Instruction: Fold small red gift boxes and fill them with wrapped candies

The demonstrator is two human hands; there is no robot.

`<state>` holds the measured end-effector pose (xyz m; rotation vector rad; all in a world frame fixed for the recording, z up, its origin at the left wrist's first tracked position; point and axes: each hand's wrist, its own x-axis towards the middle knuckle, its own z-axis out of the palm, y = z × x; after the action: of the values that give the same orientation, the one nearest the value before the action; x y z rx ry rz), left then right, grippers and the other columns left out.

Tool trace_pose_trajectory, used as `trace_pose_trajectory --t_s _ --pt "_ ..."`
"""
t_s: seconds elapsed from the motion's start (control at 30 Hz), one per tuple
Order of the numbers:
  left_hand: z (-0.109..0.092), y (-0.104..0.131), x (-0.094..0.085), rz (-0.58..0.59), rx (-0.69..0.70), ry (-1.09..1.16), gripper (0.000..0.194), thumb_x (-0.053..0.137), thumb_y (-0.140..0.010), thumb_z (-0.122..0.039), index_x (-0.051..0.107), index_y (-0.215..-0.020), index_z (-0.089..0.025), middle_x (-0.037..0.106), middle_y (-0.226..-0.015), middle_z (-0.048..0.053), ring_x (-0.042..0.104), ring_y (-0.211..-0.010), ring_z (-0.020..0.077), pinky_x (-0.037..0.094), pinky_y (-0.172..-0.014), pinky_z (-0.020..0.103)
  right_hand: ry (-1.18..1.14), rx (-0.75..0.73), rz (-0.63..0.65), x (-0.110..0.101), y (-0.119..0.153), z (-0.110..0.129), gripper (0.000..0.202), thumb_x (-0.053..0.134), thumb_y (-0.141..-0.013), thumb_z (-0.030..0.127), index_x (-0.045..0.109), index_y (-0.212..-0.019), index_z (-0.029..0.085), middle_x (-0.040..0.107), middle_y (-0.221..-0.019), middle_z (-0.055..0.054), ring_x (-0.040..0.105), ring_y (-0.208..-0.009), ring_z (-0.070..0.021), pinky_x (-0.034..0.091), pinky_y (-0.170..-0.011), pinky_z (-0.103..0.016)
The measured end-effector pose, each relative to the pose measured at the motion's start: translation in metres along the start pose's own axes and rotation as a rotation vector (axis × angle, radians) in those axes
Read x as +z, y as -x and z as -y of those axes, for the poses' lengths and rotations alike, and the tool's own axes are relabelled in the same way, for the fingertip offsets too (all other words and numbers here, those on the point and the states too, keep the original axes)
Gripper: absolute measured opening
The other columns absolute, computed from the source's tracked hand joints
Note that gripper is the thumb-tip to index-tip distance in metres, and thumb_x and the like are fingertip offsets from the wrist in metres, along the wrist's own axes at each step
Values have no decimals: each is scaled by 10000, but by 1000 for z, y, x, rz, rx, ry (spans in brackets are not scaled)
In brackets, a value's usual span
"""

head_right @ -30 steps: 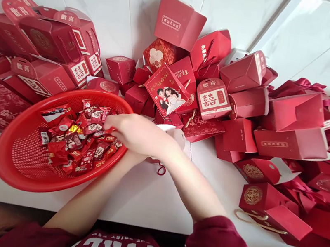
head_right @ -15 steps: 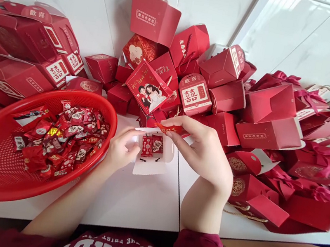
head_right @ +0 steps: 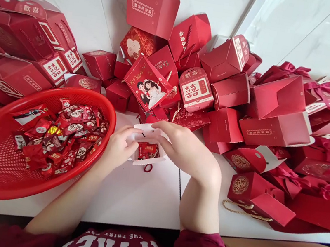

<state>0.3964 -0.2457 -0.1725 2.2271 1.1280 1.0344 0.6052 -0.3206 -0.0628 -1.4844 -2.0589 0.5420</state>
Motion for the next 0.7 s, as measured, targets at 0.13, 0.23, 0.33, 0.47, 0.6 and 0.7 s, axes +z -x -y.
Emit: trace_pose_trajectory --t_s 0.13,0.23,0.33,0.47,0.6,0.7 --pt "-1 -1 -1 7 -15 1 380 520 -789 -40 696 -1078 -213 672 -1070 34 664 -908 169 542 -839 282 -65 49 -50 -4 8 -14 288 493 -1009 350 637 -1246 274 692 -1252 -36 655 -1141 -232 521 -963 -375" --pt "-5 -1 -4 1 -73 89 340 521 -834 -81 713 -1075 -225 683 -1090 30 667 -953 170 540 -865 282 -126 142 -74 2 11 -32 285 520 -994 423 668 -1181 268 710 -1208 -35 667 -1107 -228 531 -949 -383" --pt "-8 0 -7 1 -135 263 277 515 -895 -144 727 -1049 -232 696 -1134 30 655 -1072 188 525 -947 307 -235 219 -155 18 16 -52 286 541 -982 452 683 -1130 252 728 -1150 -43 682 -1063 -217 537 -950 -395" --pt "-8 0 -7 -19 -175 405 273 476 -935 -197 733 -1025 -226 699 -1160 39 646 -1108 203 521 -985 338 -552 229 -399 53 22 -78 266 638 -926 425 686 -1086 218 748 -1109 -76 701 -1068 -223 554 -966 -414" --pt "-7 0 -3 -76 -152 420 323 440 -890 -153 737 -1003 -208 701 -1163 41 623 -1164 208 509 -1021 348 -775 321 -613 84 19 -94 282 809 -761 401 703 -932 203 782 -950 -83 750 -933 -249 614 -869 -424" --pt "-5 1 0 -52 -191 554 383 385 -879 -162 727 -1050 -189 681 -1211 65 674 -1012 204 585 -817 330 -767 313 -613 91 17 -94 261 802 -767 419 717 -901 212 782 -932 -78 748 -917 -252 610 -870 -432"
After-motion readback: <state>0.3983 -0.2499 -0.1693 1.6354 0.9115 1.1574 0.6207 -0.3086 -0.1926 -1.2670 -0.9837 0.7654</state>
